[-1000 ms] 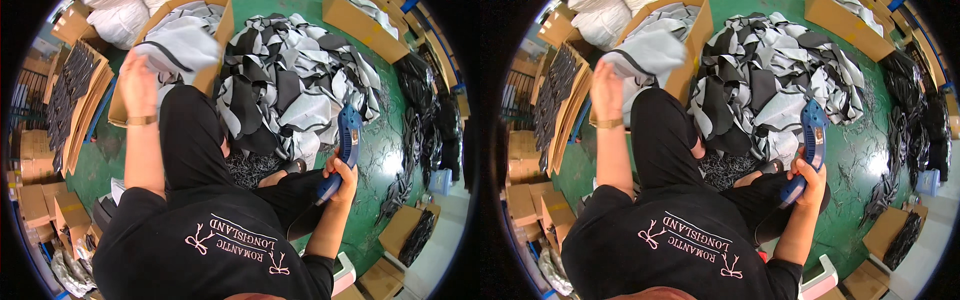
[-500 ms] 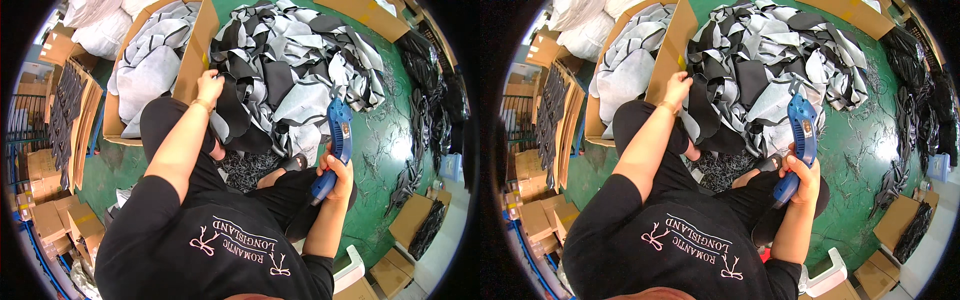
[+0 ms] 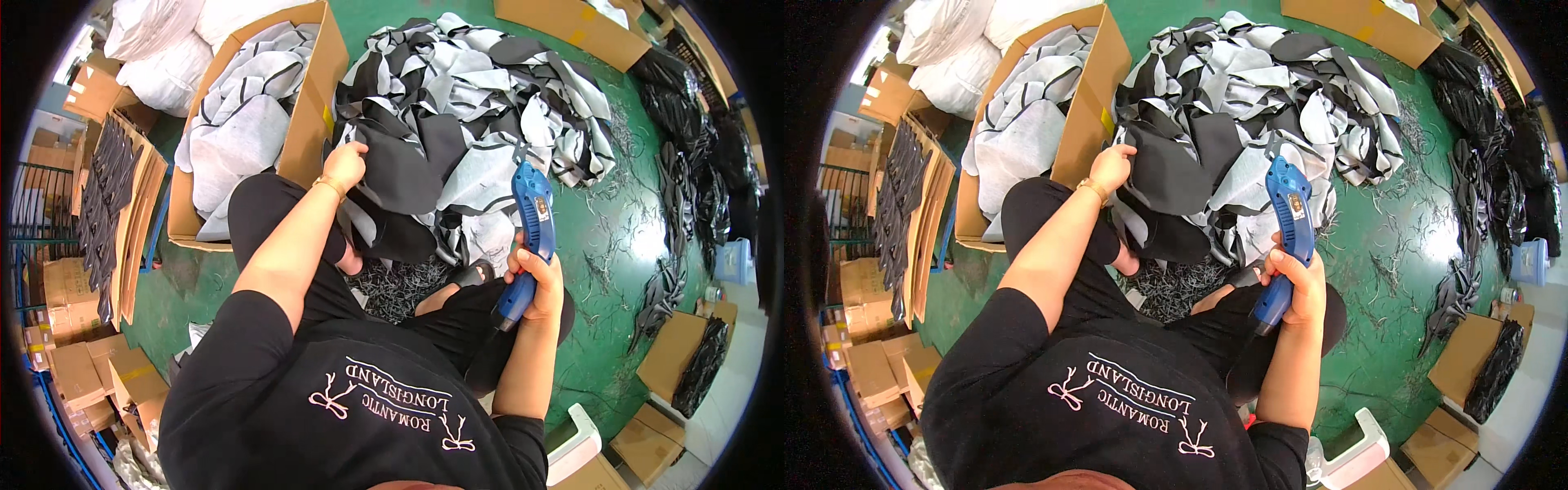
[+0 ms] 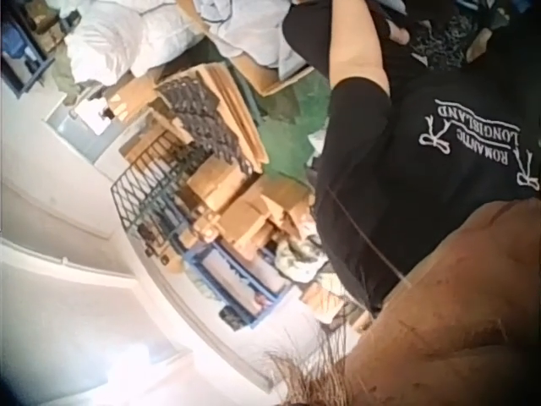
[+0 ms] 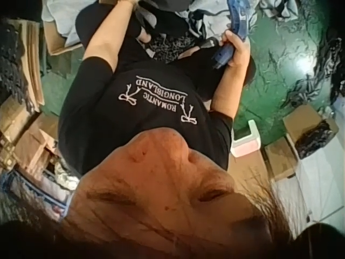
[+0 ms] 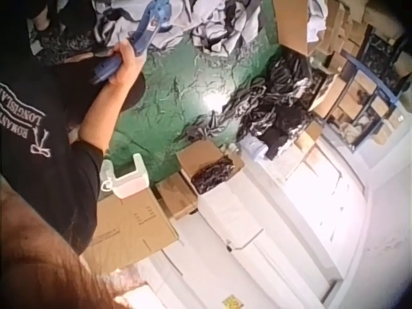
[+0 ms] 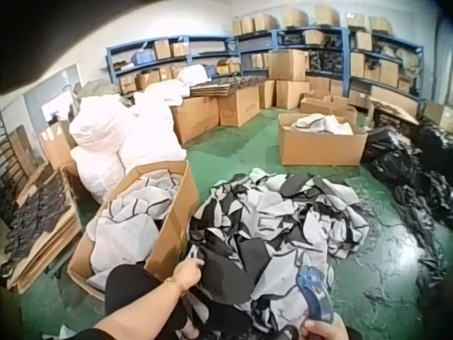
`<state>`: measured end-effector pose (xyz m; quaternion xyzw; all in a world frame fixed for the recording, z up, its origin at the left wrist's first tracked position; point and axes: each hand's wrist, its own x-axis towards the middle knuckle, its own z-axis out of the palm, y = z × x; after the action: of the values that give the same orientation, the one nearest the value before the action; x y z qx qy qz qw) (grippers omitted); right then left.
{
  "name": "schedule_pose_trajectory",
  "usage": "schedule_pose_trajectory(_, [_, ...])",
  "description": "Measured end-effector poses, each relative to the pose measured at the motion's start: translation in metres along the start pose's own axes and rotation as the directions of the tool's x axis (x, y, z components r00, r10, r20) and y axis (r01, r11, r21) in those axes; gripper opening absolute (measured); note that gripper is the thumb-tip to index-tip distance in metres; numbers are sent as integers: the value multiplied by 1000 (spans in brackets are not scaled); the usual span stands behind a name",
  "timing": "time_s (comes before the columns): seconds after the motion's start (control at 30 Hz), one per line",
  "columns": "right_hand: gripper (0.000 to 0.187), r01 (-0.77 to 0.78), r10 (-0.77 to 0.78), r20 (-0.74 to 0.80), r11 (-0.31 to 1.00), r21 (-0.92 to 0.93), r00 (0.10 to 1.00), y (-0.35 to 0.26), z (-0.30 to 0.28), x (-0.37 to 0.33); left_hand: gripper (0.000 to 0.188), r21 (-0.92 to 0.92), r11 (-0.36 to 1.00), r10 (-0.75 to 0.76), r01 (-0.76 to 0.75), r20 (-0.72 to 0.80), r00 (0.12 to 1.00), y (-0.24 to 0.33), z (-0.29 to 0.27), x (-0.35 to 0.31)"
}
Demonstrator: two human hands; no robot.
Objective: Cutting grey and black fabric pieces using an electric hand cutter in a workshop environment.
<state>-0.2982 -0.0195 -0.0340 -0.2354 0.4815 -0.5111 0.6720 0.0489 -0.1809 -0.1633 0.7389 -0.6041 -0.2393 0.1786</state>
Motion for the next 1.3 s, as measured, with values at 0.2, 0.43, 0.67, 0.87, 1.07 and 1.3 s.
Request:
schedule_pose_trajectory(0.2, [41, 28, -27, 31, 999, -42, 999, 9, 2, 3, 9, 369, 767, 573, -524, -27, 819, 44, -86, -37])
schedule_pose_trajectory(0.43, [42, 201, -199, 31, 960, -193, 980, 6, 23, -28, 19, -189, 732, 677, -655, 314, 666, 104, -106, -117])
schedule_pose_trajectory(0.67, [55, 274, -141, 352, 889, -365, 925, 7, 83, -40, 23, -719, 454, 864, -526, 209, 459, 116, -86, -188])
schedule_pose_trajectory(0.87, [50, 212, -73, 336, 893, -397, 939, 30, 64, -43, 24, -887, 417, 725, 197, 455, 516, 85, -74, -202])
schedule_pose_trajectory(1.07, [52, 56, -46, 116, 995, -88, 992, 46, 40, -31, 80, -711, 303, 770, 634, 575, 277, 62, -51, -229])
schedule_pose_trajectory(1.3, [32, -42, 48, -29, 983, 177, 998, 36, 45, -8, 39, -728, 681, 666, 83, 662, 343, 43, -85, -234])
